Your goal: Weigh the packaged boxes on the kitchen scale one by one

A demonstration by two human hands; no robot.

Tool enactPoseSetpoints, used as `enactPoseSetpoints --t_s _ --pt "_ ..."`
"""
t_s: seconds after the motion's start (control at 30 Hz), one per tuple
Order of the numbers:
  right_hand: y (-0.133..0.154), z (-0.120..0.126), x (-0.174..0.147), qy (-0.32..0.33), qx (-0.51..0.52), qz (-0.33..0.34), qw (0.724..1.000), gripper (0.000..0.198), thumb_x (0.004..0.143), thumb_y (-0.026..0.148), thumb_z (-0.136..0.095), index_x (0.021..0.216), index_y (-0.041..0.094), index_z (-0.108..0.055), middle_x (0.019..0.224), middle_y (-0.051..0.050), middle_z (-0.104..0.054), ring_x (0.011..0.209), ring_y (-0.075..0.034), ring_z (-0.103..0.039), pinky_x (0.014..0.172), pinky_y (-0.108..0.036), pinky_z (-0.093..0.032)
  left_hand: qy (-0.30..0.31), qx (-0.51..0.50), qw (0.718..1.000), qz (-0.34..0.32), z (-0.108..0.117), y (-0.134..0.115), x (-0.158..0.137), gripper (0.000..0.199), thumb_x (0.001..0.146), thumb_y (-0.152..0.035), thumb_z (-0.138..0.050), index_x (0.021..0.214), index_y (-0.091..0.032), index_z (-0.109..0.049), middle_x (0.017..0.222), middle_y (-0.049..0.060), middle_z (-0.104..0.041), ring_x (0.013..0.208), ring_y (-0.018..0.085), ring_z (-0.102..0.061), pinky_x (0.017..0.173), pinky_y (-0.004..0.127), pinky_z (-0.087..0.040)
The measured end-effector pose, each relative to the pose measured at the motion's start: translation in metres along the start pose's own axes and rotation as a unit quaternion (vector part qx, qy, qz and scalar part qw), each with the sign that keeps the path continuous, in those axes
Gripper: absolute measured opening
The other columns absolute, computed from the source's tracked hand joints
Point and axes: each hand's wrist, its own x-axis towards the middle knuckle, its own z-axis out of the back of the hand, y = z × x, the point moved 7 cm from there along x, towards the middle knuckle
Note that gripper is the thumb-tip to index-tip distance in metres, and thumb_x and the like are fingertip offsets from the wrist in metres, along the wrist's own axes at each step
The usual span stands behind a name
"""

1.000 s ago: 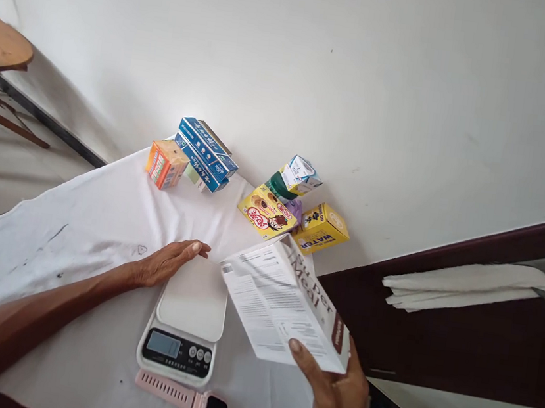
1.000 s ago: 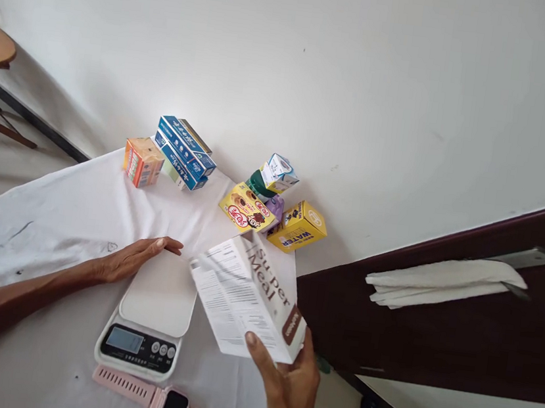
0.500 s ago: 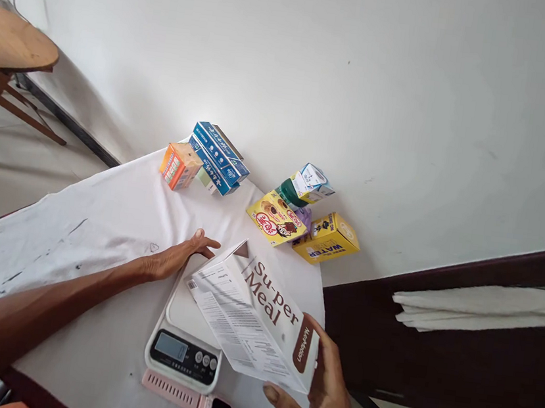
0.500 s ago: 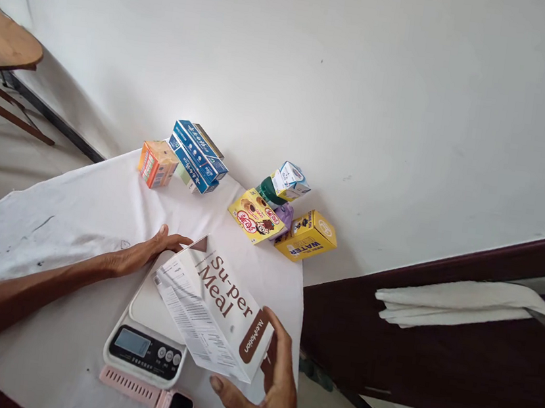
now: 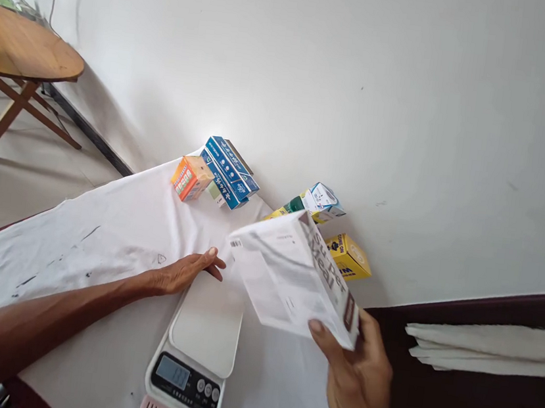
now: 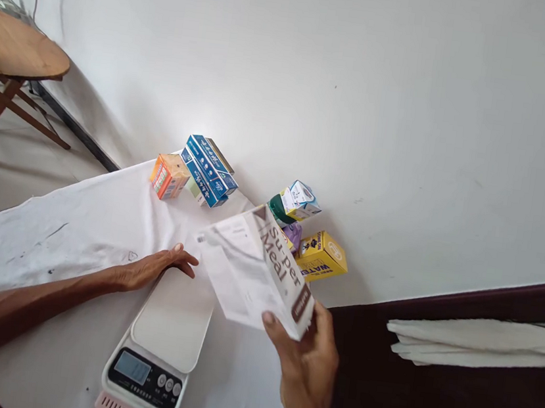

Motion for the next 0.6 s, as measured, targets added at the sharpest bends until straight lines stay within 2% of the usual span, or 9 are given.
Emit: enactPoseSetpoints --t_s 0.07,0.2,0.3,0.4,0.6 --pt "-0.002 -0.031 0.027 0.019 0.036 0.024 0.999 0.07 0.067 0.044 -0.089 0.127 0.023 -0.059 0.125 -0.011 -0.071 0.112 -0.029 -0.068 0.092 -0.041 -0.057 -0.008 0.021 1.0 0.003 0.0 -0.001 -0.001 0.083 0.1 -0.076 -0.019 0.12 -0.015 -0.072 0.118 0.012 -0.073 0.117 0.031 -0.063 0.111 0.043 -0.038" --pt "-0.011 -0.108 0.068 0.104 0.077 0.034 0.991 0.065 0.068 0.041 -0.089 0.122 0.023 -0.059 0.121 -0.01 -0.072 0.108 -0.028 -0.07 0.091 -0.042 -0.058 -0.008 0.042 0.999 -0.027 -0.003 -0.004 -0.003 0.082 0.101 -0.074 -0.019 0.115 -0.013 -0.072 0.118 0.014 -0.072 0.113 0.029 -0.065 0.106 0.04 -0.044" --pt "-0.019 -0.148 0.086 0.134 0.072 0.054 0.987 0.06 0.068 0.041 -0.087 0.119 0.024 -0.059 0.117 -0.009 -0.074 0.105 -0.027 -0.071 0.093 -0.045 -0.056 -0.008 0.061 0.996 -0.065 -0.004 -0.005 -0.002 0.079 0.104 -0.07 -0.018 0.115 -0.013 -0.071 0.118 0.014 -0.073 0.113 0.027 -0.065 0.106 0.037 -0.044" --pt "-0.024 -0.167 0.098 0.137 0.066 0.076 0.985 0.056 0.068 0.041 -0.086 0.114 0.024 -0.058 0.113 -0.007 -0.074 0.102 -0.026 -0.071 0.095 -0.045 -0.055 -0.009 0.068 0.995 -0.069 -0.004 -0.003 -0.001 0.077 0.105 -0.068 -0.017 0.115 -0.014 -0.071 0.116 0.012 -0.073 0.111 0.026 -0.066 0.104 0.036 -0.045" --pt "-0.03 -0.182 0.114 0.114 0.06 0.084 0.988 0.058 0.068 0.048 -0.084 0.115 0.024 -0.06 0.115 -0.007 -0.074 0.105 -0.027 -0.069 0.095 -0.047 -0.056 -0.009 0.08 0.996 -0.048 -0.003 -0.004 0.001 0.078 0.104 -0.07 -0.017 0.112 -0.016 -0.072 0.116 0.011 -0.074 0.11 0.027 -0.067 0.103 0.036 -0.045"
